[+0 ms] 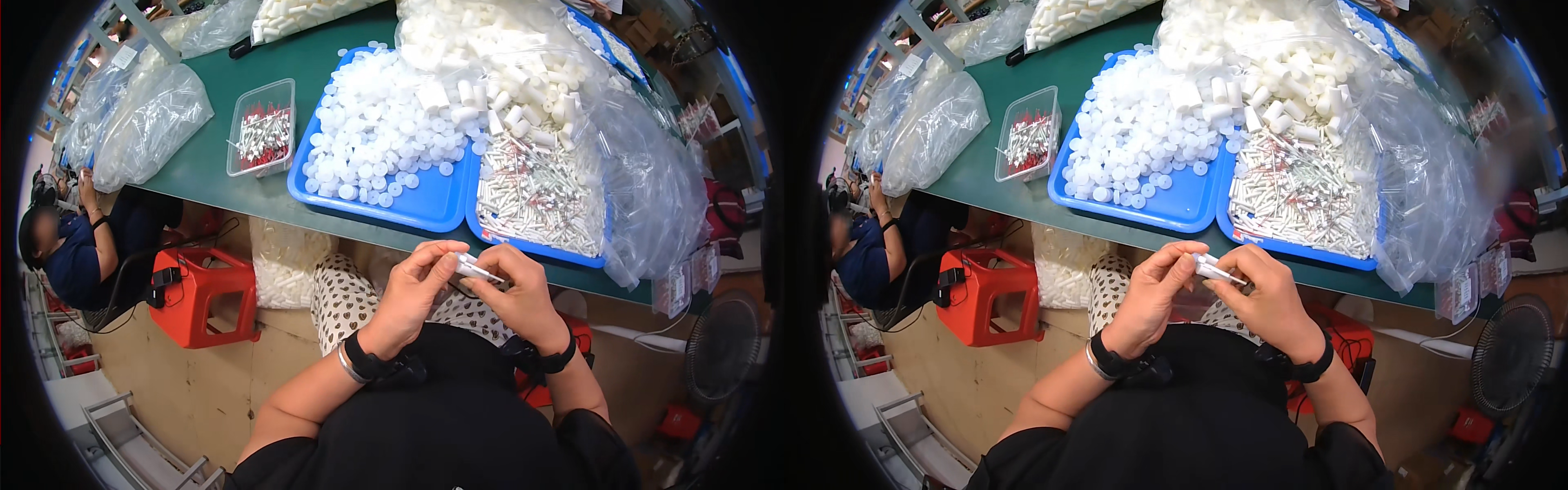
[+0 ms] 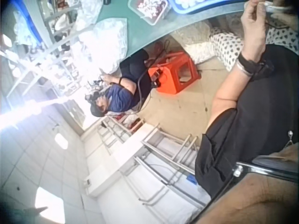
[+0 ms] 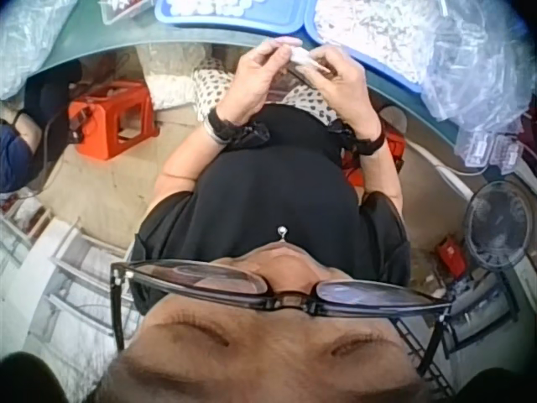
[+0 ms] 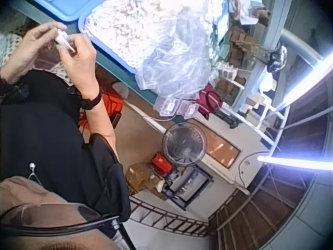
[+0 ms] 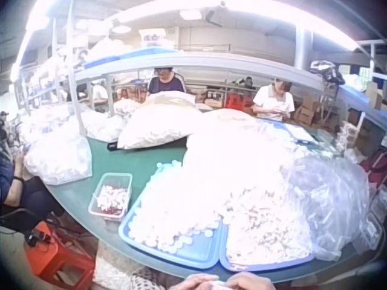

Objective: The person repeatedly picks small white plastic caps and cylindrical components from blue trays on a table, inserts the components into the caps, and places the assembled units into a clear plastic container. The process is continuous and repetitive throughout the clip.

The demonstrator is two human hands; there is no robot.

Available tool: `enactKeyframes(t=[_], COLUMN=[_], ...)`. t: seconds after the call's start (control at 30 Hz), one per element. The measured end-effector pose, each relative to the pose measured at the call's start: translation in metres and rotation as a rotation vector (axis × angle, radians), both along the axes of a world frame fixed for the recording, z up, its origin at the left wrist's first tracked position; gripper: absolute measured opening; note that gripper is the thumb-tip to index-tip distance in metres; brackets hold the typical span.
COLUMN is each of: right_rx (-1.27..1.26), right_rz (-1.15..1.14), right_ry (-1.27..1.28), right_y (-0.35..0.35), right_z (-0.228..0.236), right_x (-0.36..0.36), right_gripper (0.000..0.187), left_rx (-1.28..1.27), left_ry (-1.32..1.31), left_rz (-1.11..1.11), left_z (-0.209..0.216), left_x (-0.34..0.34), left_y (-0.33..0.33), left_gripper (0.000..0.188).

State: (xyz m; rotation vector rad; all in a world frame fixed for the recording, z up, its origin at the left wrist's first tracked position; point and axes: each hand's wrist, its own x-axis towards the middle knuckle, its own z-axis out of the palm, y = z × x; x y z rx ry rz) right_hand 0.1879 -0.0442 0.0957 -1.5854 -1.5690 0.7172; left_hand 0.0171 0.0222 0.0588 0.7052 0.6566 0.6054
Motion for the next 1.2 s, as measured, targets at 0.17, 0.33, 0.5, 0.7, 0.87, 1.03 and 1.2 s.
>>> enactKeyframes(t=[0.17,0.33,0.5,0.7,0.87,1.03,1.2], right_rx=[-0.278,-0.496,-0.474,0.003,-0.086,0.015,0.216], right_rz=[-0.091,0.016,0.077,-0.461,-0.471,-0.474,-0.387], right_ry=[0.702,0.751,0.446,-1.008,-1.249,-1.199,-0.752], right_y=[-0.004,-0.005,-0.013,-0.019,-0.024,-0.024,-0.018], right_z=[0.000,0.003,0.018,0.014,-0.007,-0.001,0.022], right_x=[0.000,0.010,0.025,0.126,0.168,0.164,0.113], right_gripper=[0.015,0.011,0.016,0.011,0.009,0.012,0.020], left_rx=[0.168,0.021,0.100,-0.060,-0.123,-0.173,-0.222], left_ry=[0.084,0.095,0.023,-0.078,-0.159,-0.200,-0.180], left_rz=[0.026,-0.160,-0.261,-0.264,-0.283,-0.241,-0.200], left_z=[0.003,-0.001,0.004,-0.002,0.001,-0.005,-0.008], left_x=[0.004,-0.003,0.003,-0.002,0.000,0.000,-0.004], left_y=[-0.001,0.002,-0.001,0.001,-0.004,0.002,0.008], left_gripper=[0.027,0.032,0.044,0.018,0.010,0.027,0.030])
